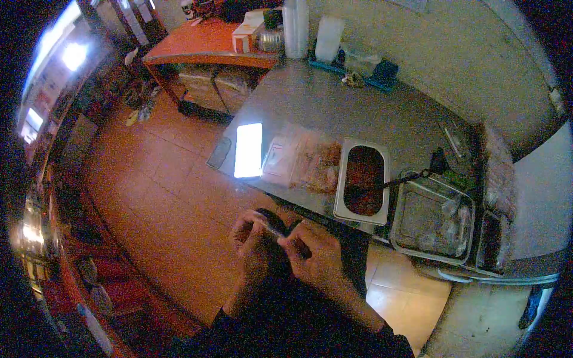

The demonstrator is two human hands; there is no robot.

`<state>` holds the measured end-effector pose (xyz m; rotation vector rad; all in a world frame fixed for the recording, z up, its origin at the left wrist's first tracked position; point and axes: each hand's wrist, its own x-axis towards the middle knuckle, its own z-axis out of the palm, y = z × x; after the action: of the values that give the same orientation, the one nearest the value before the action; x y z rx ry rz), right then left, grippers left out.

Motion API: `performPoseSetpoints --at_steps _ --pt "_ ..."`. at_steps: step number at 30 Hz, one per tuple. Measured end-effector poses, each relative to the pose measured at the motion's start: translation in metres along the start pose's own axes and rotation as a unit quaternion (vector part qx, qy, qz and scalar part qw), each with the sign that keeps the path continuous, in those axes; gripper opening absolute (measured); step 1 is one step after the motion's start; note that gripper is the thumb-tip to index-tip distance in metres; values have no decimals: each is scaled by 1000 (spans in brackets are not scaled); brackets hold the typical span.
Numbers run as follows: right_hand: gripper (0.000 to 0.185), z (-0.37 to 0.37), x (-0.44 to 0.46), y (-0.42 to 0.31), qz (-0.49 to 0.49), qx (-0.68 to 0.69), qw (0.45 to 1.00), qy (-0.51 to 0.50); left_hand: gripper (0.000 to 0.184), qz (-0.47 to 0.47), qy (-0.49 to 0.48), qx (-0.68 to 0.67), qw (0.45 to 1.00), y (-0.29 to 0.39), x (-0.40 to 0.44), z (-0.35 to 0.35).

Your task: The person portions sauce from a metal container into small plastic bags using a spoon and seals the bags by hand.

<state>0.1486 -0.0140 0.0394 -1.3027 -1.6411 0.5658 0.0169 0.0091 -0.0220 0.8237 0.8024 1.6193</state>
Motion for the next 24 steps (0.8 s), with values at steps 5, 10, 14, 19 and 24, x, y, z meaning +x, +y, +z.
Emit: performPoseSetpoints --at_steps 5,10,14,19,24 --pt "17 -16 -1 8 3 -18 999 -45 11 -56 -230 143 961 9 8 -13" --pt "10 -36 6 10 29 -34 998 -37 17 -124 -240 149 951 -3 11 -5" --pt "9 -64 3 16 81 -54 994 45 19 -102 -180 240 949 -33 36 3" --pt "13 -96 -10 27 131 -59 985 99 19 -50 -183 305 933 -80 54 32" --pt "14 -109 -26 42 140 -38 976 161 23 229 -167 446 849 -88 44 48"
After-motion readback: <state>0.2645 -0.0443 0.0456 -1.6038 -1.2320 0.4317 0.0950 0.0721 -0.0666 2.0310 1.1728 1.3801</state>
